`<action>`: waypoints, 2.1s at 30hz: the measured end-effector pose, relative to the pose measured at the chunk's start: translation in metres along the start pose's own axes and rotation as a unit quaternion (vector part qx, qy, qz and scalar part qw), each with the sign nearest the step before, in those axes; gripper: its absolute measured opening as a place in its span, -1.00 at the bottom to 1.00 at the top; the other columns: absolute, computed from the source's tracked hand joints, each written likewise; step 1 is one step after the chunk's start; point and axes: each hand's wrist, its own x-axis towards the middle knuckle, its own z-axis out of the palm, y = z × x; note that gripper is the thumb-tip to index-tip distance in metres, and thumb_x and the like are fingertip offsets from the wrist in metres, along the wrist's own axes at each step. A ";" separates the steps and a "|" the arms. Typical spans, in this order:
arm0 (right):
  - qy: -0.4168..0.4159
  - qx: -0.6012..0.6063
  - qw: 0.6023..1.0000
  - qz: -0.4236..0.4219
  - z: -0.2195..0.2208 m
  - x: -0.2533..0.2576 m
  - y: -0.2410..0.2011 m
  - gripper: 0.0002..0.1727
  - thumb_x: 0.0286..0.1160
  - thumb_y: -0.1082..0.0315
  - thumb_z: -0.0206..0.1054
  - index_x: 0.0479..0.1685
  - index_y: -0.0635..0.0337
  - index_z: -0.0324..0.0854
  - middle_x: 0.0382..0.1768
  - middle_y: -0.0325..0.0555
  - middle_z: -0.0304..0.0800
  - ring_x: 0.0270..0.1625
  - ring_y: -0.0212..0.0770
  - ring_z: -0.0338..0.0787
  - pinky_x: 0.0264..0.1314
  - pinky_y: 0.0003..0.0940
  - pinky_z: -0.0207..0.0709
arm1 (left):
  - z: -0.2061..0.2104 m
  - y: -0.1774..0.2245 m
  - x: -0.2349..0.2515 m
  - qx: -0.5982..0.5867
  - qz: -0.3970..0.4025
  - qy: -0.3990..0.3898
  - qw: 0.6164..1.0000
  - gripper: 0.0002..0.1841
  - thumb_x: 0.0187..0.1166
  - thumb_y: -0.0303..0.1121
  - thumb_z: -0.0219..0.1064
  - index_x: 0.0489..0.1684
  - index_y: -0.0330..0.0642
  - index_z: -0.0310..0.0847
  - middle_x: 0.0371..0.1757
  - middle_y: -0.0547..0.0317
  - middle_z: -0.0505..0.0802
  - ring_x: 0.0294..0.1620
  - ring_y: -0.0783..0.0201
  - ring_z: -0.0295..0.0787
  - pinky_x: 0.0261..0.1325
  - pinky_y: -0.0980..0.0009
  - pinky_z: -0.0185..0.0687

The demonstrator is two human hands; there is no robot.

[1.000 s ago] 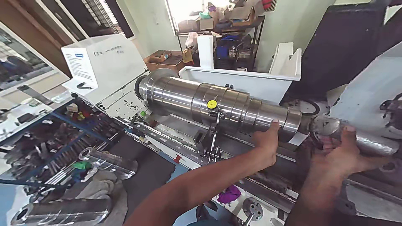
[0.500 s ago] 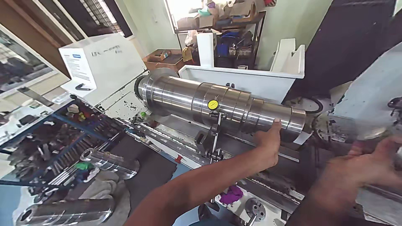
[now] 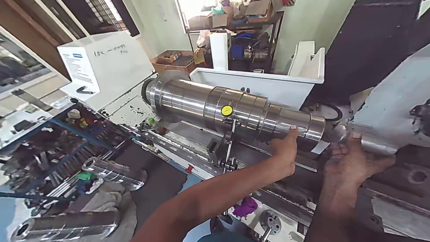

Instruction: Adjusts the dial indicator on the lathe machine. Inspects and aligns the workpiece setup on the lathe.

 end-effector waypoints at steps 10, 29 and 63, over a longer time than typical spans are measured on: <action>0.045 0.002 0.999 -0.009 -0.004 0.003 -0.016 0.04 0.49 0.54 0.46 0.83 0.06 -0.28 0.15 0.10 0.54 -0.20 -0.14 0.81 -0.19 -0.24 0.80 | 0.001 -0.001 0.000 0.011 0.009 -0.003 1.000 -0.16 0.70 0.16 0.24 0.74 -0.35 0.14 0.66 -0.36 0.43 0.67 -0.18 0.38 0.61 -0.09 0.39; 0.091 0.050 0.993 -0.052 -0.010 0.010 -0.026 -0.07 0.59 0.53 0.37 0.82 0.17 -0.26 0.27 0.18 0.56 0.02 -0.02 0.84 0.00 -0.16 0.83 | -0.002 0.001 -0.002 0.023 0.011 -0.010 1.000 -0.18 0.70 0.19 0.22 0.68 -0.37 0.23 0.63 -0.36 0.46 0.64 -0.18 0.43 0.59 -0.09 0.43; 0.020 0.030 0.999 -0.011 -0.002 0.002 0.001 0.08 0.47 0.58 0.45 0.85 -0.02 -0.33 0.27 0.11 0.49 -0.04 -0.08 0.79 -0.05 -0.14 0.81 | -0.004 0.006 -0.003 0.003 -0.008 0.000 1.000 -0.17 0.69 0.17 0.25 0.71 -0.33 0.18 0.66 -0.34 0.44 0.65 -0.17 0.41 0.61 -0.06 0.42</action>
